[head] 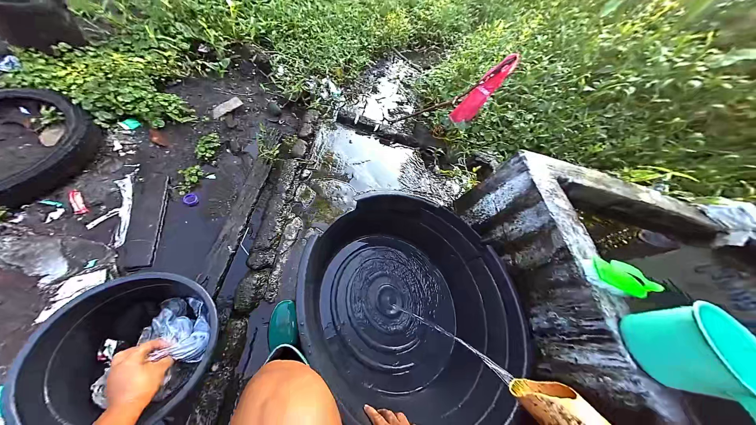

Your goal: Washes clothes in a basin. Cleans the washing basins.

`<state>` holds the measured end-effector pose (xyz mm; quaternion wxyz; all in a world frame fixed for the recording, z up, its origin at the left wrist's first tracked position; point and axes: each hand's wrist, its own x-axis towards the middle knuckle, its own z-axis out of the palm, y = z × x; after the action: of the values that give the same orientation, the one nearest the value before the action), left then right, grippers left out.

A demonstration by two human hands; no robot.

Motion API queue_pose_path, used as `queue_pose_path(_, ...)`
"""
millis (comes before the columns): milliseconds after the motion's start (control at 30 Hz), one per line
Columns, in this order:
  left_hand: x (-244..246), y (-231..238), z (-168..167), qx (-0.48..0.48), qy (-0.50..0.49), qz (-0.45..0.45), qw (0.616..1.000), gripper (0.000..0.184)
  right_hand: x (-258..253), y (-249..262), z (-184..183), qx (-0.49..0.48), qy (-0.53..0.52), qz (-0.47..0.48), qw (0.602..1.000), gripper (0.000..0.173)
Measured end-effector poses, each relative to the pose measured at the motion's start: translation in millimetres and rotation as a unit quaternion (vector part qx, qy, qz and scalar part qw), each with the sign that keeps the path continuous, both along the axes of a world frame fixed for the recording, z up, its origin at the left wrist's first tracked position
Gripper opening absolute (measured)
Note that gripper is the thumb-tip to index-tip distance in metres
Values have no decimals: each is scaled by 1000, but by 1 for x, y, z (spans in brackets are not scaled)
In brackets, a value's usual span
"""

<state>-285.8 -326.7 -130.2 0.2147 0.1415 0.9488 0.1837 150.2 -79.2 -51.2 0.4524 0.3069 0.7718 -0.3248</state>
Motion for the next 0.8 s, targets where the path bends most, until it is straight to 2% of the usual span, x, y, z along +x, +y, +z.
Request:
queue_pose_path(67, 7, 5, 18, 98, -12, 101, 990, 32, -1, 0, 1, 1, -1, -8, 1000, 96)
queue_pose_path(133, 14, 16, 45, 212, -10, 179, 961, 32, -3, 2, 3, -5, -1, -4, 1000, 98)
queue_pose_path(267, 18, 49, 129, 420, -18, 214, 882, 24, -6, 3, 7, -9, -4, 11, 1000, 98)
queue_pose_path(400, 34, 91, 227, 551, -29, 143, 822, 23, -7, 2, 7, -7, -7, 16, 1000, 97)
queue_pose_path(467, 48, 115, 270, 606, -46, 80, 790, 25, -9, 2, 8, -5, -10, 14, 1000, 96)
queue_pose_path(567, 73, 153, 322, 660, -145, -100, 731, 21, -12, 3, 12, -7, -13, 17, 1000, 96)
queue_pose_path(600, 80, 163, 335, 646, -194, -171, 718, 22, -13, 3, 14, -6, -15, 21, 1000, 96)
queue_pose_path(633, 85, 171, 344, 614, -237, -226, 717, 37, -13, 2, 14, -4, -15, 22, 1000, 96)
queue_pose_path(667, 91, 177, 352, 566, -250, -251, 745, 57, -13, 2, 14, -4, -15, 23, 1000, 95)
queue_pose_path(733, 95, 185, 359, 457, -207, -250, 828, 86, -12, 2, 13, -2, -16, 24, 1000, 96)
queue_pose_path(800, 86, 185, 349, 385, -150, -206, 887, 91, -11, 1, 14, 2, -16, 20, 1000, 95)
